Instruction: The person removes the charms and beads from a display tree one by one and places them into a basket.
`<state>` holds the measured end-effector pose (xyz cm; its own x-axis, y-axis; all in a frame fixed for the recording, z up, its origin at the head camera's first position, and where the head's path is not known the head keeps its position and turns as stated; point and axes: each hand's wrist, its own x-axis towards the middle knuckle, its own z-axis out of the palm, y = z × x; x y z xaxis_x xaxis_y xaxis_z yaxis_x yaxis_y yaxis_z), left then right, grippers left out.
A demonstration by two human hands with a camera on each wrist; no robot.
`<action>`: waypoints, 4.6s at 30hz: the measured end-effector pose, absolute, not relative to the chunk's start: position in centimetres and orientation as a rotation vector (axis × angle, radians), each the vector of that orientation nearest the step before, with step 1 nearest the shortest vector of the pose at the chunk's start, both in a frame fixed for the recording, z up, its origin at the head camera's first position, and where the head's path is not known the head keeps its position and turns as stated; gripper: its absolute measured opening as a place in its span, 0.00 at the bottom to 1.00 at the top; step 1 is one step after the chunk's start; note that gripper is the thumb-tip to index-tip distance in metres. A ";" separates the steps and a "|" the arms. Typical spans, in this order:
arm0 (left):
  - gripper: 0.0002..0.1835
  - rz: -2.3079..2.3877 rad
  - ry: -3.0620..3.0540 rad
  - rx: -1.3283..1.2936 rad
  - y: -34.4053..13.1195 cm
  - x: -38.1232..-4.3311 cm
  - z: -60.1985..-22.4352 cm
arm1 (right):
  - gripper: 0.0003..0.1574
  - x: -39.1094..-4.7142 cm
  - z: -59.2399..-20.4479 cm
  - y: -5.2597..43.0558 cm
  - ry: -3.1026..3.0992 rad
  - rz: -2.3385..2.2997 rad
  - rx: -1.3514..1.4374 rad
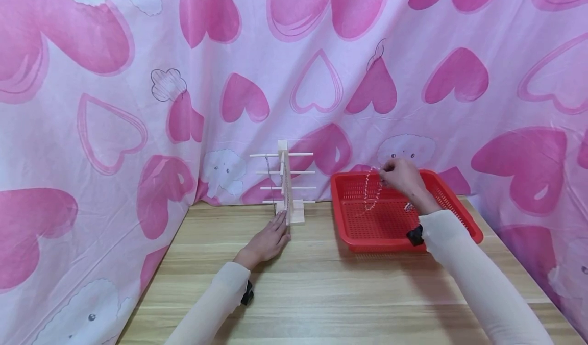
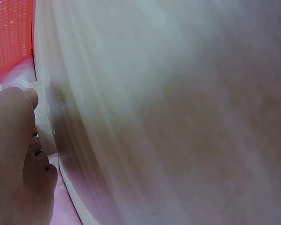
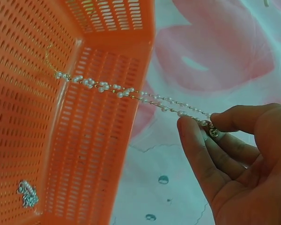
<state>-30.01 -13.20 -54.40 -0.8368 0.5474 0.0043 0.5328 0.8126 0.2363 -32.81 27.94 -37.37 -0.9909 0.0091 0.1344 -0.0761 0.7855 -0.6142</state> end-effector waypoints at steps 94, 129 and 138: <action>0.36 0.334 2.934 0.863 -13.2 -30.3 -54.8 | 0.14 -33.2 -36.8 27.0 -2.907 0.960 0.159; 0.36 0.347 2.941 0.877 -13.3 -30.2 -54.8 | 0.10 -32.2 -34.0 18.0 -2.757 1.016 0.423; 0.36 0.359 2.933 0.917 -13.4 -30.3 -54.9 | 0.12 -32.0 -33.4 15.5 -2.771 1.054 0.466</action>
